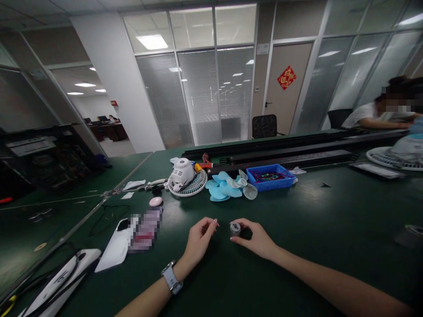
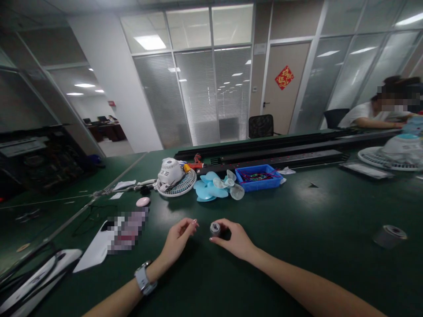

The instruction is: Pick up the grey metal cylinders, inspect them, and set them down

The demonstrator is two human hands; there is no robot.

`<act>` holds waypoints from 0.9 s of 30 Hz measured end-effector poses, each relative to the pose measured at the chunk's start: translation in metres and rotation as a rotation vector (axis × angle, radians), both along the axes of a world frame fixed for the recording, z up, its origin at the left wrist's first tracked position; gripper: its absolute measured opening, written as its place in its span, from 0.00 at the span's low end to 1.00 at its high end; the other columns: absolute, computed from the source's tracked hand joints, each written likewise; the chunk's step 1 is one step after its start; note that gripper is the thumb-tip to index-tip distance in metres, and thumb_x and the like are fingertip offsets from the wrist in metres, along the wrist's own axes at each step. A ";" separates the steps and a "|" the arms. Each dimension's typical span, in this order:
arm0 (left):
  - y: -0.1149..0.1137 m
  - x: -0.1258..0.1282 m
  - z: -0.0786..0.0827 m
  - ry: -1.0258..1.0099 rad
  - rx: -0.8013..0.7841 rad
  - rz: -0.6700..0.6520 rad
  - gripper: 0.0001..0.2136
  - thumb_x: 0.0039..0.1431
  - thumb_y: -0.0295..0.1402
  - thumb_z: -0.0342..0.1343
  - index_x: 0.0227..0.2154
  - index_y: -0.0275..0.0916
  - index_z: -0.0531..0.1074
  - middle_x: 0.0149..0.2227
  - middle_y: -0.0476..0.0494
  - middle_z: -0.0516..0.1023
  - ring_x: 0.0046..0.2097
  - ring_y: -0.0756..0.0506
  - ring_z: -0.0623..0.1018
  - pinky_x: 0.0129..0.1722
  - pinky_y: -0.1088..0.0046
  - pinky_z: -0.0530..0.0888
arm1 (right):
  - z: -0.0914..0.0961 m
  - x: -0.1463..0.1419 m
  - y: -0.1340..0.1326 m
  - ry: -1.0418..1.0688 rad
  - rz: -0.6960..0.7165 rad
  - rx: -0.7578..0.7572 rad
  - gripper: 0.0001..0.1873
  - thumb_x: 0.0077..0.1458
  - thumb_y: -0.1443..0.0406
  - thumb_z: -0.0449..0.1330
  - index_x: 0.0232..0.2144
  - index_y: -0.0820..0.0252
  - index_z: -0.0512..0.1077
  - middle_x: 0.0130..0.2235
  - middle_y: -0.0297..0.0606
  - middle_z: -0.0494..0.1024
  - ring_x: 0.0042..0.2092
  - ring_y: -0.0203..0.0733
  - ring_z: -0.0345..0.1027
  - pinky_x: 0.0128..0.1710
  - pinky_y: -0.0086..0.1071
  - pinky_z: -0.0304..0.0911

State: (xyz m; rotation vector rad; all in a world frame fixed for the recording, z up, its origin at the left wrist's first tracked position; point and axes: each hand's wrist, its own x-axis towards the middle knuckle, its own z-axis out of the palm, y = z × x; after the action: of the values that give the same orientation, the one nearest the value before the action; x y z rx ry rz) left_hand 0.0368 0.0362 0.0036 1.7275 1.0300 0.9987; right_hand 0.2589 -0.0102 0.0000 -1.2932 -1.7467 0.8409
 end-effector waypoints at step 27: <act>-0.007 0.014 0.005 0.082 0.376 0.144 0.10 0.60 0.41 0.58 0.39 0.46 0.81 0.37 0.43 0.78 0.43 0.43 0.72 0.45 0.64 0.69 | -0.005 -0.003 0.007 -0.053 0.000 0.025 0.22 0.47 0.52 0.69 0.43 0.54 0.76 0.41 0.36 0.79 0.42 0.44 0.72 0.45 0.37 0.66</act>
State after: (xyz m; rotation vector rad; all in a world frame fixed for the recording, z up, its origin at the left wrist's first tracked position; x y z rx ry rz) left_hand 0.0506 0.0296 0.0090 2.0334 1.0817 1.2859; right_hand 0.2560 -0.0033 -0.0052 -1.3096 -1.7936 0.7884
